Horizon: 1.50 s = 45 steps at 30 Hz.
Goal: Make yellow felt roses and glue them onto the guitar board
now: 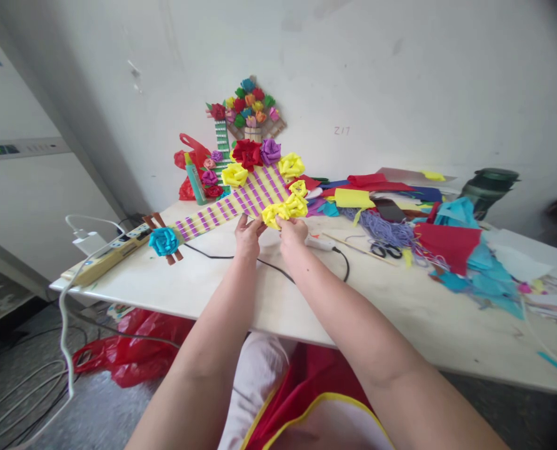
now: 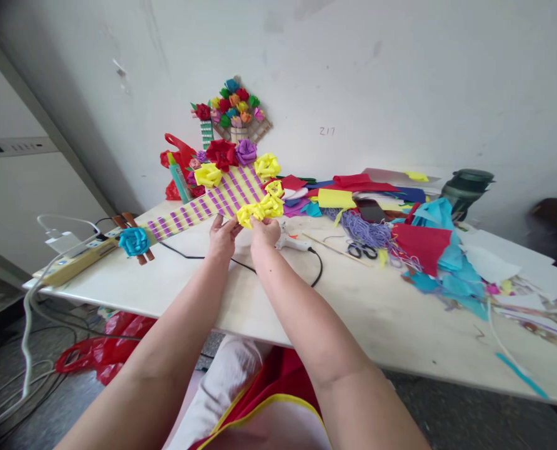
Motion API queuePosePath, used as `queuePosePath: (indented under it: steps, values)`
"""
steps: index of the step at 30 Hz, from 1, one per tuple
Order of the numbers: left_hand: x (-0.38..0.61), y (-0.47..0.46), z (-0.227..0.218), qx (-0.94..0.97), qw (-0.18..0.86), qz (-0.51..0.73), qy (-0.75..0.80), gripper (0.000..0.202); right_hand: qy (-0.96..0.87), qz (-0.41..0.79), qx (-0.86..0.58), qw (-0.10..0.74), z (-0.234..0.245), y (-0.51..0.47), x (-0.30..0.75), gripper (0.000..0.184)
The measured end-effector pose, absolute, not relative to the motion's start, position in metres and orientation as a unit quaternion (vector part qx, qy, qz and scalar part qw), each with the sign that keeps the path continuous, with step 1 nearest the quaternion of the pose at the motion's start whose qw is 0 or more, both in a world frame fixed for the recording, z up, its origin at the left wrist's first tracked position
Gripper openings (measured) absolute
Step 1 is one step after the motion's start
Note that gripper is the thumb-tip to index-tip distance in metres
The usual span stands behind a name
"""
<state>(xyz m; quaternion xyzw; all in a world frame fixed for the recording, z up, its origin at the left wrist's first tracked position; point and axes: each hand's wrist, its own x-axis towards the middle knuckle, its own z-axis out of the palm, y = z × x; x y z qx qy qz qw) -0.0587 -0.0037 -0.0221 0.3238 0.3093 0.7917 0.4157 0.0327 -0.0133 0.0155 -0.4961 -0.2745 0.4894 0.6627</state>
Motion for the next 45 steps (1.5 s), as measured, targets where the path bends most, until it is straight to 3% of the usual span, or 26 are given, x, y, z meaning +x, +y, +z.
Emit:
queuePosePath:
  steps: [45]
  values:
    - [-0.057, -0.008, -0.018, 0.308, 0.411, 0.806, 0.295, 0.047, -0.212, 0.6, -0.49, 0.596, 0.041, -0.026, 0.037, 0.018]
